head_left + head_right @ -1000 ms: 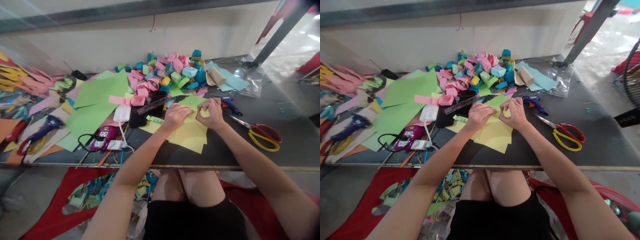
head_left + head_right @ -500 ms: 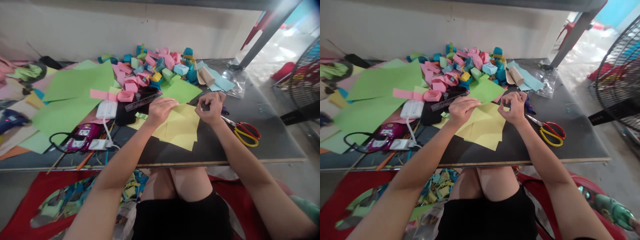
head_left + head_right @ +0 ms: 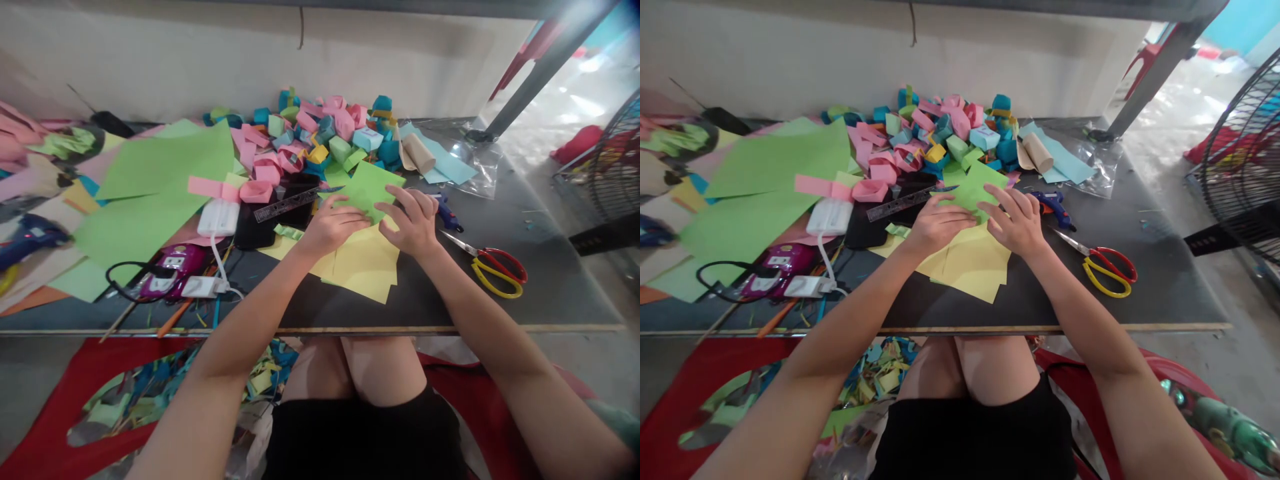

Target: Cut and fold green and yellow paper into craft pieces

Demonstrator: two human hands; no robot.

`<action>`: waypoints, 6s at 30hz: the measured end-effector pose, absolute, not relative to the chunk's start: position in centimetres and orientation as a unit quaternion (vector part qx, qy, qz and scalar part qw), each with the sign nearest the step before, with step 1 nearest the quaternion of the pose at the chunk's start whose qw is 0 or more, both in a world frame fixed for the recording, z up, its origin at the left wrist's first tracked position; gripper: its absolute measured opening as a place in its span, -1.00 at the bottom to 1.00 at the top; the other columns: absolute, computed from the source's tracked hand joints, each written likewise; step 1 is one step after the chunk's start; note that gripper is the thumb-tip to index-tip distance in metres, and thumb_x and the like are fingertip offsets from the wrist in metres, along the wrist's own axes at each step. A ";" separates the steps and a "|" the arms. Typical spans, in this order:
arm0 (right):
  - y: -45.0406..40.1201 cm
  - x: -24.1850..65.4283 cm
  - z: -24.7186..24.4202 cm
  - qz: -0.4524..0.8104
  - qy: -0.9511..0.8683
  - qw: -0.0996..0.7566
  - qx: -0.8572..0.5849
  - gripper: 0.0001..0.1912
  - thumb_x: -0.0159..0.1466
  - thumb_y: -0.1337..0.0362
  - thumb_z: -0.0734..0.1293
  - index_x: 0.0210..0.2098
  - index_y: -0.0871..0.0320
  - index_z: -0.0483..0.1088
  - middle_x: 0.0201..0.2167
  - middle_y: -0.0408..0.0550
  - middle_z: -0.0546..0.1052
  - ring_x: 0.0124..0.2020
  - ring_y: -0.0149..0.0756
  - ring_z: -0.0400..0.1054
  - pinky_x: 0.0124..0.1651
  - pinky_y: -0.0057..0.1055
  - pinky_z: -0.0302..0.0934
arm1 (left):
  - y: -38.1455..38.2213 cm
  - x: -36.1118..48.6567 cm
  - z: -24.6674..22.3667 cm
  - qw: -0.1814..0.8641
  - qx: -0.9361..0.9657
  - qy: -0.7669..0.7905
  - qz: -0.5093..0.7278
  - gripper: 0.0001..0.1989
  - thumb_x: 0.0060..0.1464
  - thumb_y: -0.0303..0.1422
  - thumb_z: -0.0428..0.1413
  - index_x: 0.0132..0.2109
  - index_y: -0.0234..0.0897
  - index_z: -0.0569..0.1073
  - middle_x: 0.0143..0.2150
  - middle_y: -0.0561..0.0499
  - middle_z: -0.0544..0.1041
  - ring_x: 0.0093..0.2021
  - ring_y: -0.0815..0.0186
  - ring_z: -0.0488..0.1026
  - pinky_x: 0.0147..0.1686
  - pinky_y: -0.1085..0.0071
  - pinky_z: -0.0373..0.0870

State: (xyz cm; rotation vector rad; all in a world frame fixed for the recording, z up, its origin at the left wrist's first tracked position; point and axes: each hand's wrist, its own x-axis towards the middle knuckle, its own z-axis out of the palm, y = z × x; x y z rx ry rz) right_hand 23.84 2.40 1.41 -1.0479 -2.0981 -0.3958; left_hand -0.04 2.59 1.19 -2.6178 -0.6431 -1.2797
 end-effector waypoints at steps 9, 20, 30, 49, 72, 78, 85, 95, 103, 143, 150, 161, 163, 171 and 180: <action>3.2 23.2 0.4 -0.166 -0.836 0.363 -0.377 -0.88 0.30 0.34 0.35 -0.32 -0.01 0.52 -0.33 -0.18 0.65 -0.17 -0.16 0.41 -0.02 -0.10 0.16 | 2.8 0.3 0.7 0.106 -0.885 -0.280 -0.357 -0.74 0.32 -0.24 0.15 0.05 -0.23 0.59 0.00 -0.14 0.68 0.08 0.07 0.60 0.40 -0.37 0.06; 2.1 22.5 1.0 -0.074 -0.845 0.412 -0.333 -0.82 0.12 0.33 0.33 -0.36 0.03 0.20 -0.39 -0.14 0.53 -0.19 -0.14 0.39 -0.12 -0.18 0.16 | 2.2 1.4 0.1 0.200 -0.890 -0.245 -0.329 -0.68 0.40 -0.47 -0.08 -0.09 -0.25 0.59 -0.18 -0.09 0.69 -0.16 0.24 0.60 0.01 0.12 0.51; 2.1 22.5 1.2 -0.085 -0.857 0.404 -0.310 -0.76 0.07 0.37 0.31 -0.32 0.03 0.16 -0.44 -0.21 0.45 -0.29 -0.21 0.35 -0.10 -0.17 0.12 | 1.6 1.5 0.0 0.238 -0.871 -0.234 -0.359 -0.78 0.38 -0.47 0.01 -0.10 -0.26 0.56 -0.17 -0.04 0.70 -0.14 0.27 0.62 -0.19 0.33 0.49; 3.1 24.0 1.3 -0.106 -0.849 0.384 -0.347 -0.65 0.03 0.44 0.31 -0.36 0.02 0.03 -0.40 -0.23 0.55 -0.31 -0.18 0.39 -0.05 -0.10 0.20 | 2.0 0.7 0.4 0.209 -0.860 -0.256 -0.388 -0.83 0.37 -0.43 0.07 -0.11 -0.26 0.58 -0.21 -0.02 0.72 -0.19 0.29 0.66 -0.32 0.35 0.46; 3.1 25.2 2.4 -0.119 -0.849 0.336 -0.391 -0.72 0.01 0.41 0.31 -0.39 0.04 0.10 -0.41 -0.21 0.53 -0.30 -0.20 0.39 0.04 -0.09 0.17 | 2.2 -0.6 0.7 0.144 -0.890 -0.271 -0.336 -0.79 0.37 -0.41 0.08 0.00 -0.24 0.61 -0.07 -0.09 0.71 -0.04 0.23 0.67 -0.10 0.29 0.59; 3.3 25.4 2.7 -0.098 -0.854 0.314 -0.403 -0.75 0.01 0.40 0.31 -0.40 0.04 0.14 -0.41 -0.19 0.52 -0.29 -0.19 0.40 0.06 -0.06 0.16 | 2.1 -0.2 0.8 0.176 -0.887 -0.263 -0.338 -0.80 0.36 -0.43 0.09 -0.03 -0.24 0.62 -0.10 -0.06 0.72 -0.08 0.26 0.68 -0.15 0.34 0.61; 3.9 27.5 2.9 -0.085 -0.826 0.344 -0.438 -0.74 0.00 0.40 0.32 -0.42 0.03 0.13 -0.46 -0.15 0.47 -0.31 -0.16 0.35 0.04 0.00 0.20 | 2.5 -1.6 1.1 0.203 -0.864 -0.269 -0.375 -0.81 0.35 -0.42 0.10 -0.06 -0.23 0.63 -0.14 -0.05 0.73 -0.12 0.27 0.68 -0.14 0.33 0.61; 3.9 25.1 2.4 -0.012 -0.831 0.425 -0.358 -0.67 0.19 -0.02 0.43 -0.17 0.03 0.45 -0.10 0.10 0.58 -0.02 0.05 0.44 0.05 0.03 0.29 | 1.7 -0.2 0.5 0.168 -0.869 -0.230 -0.405 -0.82 0.34 -0.38 0.12 -0.03 -0.20 0.62 -0.12 -0.03 0.73 -0.13 0.27 0.68 -0.18 0.34 0.59; 3.6 25.2 2.7 -0.017 -0.848 0.426 -0.314 -0.68 0.30 0.01 0.41 -0.46 0.06 0.50 -0.17 0.02 0.63 -0.05 -0.04 0.50 0.07 -0.01 0.26 | 2.0 1.4 1.9 -0.203 -0.827 -0.259 -0.457 -0.45 0.27 0.12 0.03 0.06 -0.21 0.58 0.04 -0.16 0.67 0.16 0.04 0.55 0.20 0.03 0.43; 1.9 23.2 14.4 0.256 -0.867 0.260 -0.340 -0.69 0.24 -0.04 0.47 -0.35 0.07 0.64 -0.46 -0.15 0.62 -0.43 -0.35 0.42 -0.38 -0.38 0.23 | 0.1 0.5 11.1 -0.223 -0.819 -0.368 -0.379 -0.51 0.08 0.11 0.26 -0.38 -0.29 0.59 -0.57 0.10 0.46 -0.53 0.43 0.34 -0.53 0.45 0.21; 0.1 22.0 13.7 0.212 -0.823 0.371 -0.374 -0.76 0.25 0.05 0.44 -0.33 0.08 0.63 -0.41 -0.09 0.63 -0.40 -0.27 0.46 -0.36 -0.31 0.29 | -0.1 -0.1 11.2 -0.195 -0.809 -0.355 -0.426 -0.56 0.16 0.07 0.22 -0.25 -0.25 0.64 -0.35 -0.01 0.66 -0.36 0.35 0.55 -0.33 0.42 0.46; -0.7 21.1 13.5 0.190 -0.812 0.393 -0.389 -0.77 0.29 0.09 0.38 -0.38 0.08 0.57 -0.43 -0.10 0.60 -0.36 -0.26 0.46 -0.30 -0.32 0.31 | -0.9 0.2 11.6 -0.132 -0.807 -0.359 -0.450 -0.69 0.21 -0.05 0.24 -0.18 -0.21 0.63 -0.22 -0.02 0.70 -0.19 0.28 0.63 -0.14 0.36 0.57; -0.8 21.0 13.6 0.197 -0.809 0.395 -0.388 -0.77 0.30 0.10 0.36 -0.38 0.08 0.56 -0.43 -0.09 0.59 -0.33 -0.25 0.46 -0.26 -0.31 0.32 | -0.9 0.3 11.7 -0.117 -0.810 -0.355 -0.452 -0.71 0.22 -0.08 0.24 -0.17 -0.21 0.62 -0.22 -0.01 0.70 -0.19 0.29 0.62 -0.14 0.36 0.57; -0.8 20.6 13.2 0.211 -0.796 0.423 -0.377 -0.81 0.30 0.16 0.36 -0.40 0.08 0.49 -0.42 -0.08 0.55 -0.32 -0.21 0.45 -0.22 -0.25 0.32 | -0.8 0.1 11.7 -0.083 -0.820 -0.347 -0.448 -0.74 0.26 -0.08 0.20 -0.16 -0.17 0.59 -0.20 -0.01 0.67 -0.14 0.29 0.58 -0.12 0.33 0.55; -0.8 20.1 12.2 0.223 -0.785 0.448 -0.364 -0.75 0.31 0.10 0.35 -0.40 0.12 0.47 -0.42 -0.09 0.55 -0.33 -0.25 0.43 -0.22 -0.30 0.30 | -0.6 -0.2 11.5 -0.097 -0.820 -0.314 -0.468 -0.77 0.24 -0.12 0.22 -0.21 -0.17 0.59 -0.25 0.01 0.65 -0.17 0.30 0.56 -0.12 0.34 0.51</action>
